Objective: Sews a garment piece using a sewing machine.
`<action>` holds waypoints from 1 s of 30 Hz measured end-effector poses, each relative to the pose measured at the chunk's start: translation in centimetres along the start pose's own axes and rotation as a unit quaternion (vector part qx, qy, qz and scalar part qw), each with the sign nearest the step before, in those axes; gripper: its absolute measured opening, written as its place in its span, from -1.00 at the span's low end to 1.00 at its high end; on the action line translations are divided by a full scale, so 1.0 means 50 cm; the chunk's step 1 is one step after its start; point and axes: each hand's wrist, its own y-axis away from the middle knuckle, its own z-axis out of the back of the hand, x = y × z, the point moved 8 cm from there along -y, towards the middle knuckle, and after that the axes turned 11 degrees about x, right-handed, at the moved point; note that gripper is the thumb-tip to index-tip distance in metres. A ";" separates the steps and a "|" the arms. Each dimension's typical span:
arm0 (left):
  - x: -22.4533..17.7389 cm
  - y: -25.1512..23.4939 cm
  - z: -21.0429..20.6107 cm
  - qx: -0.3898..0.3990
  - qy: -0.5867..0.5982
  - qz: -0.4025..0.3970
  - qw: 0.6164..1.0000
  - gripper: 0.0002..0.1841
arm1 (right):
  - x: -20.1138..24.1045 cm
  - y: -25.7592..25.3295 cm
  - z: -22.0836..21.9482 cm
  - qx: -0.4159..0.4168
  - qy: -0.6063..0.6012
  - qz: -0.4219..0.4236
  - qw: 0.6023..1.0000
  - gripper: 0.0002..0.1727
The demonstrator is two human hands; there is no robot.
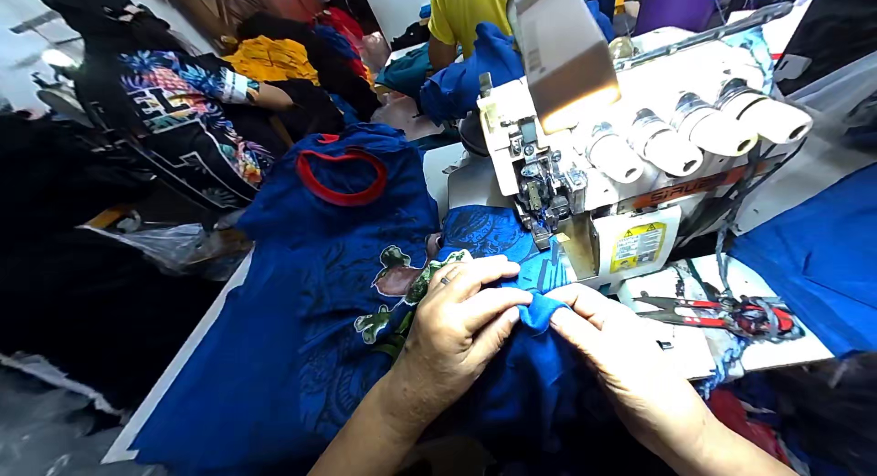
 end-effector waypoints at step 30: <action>0.070 -0.114 0.002 0.066 0.052 0.173 0.981 -0.96 | -0.048 0.053 0.036 -0.053 0.136 -0.037 0.989 -0.63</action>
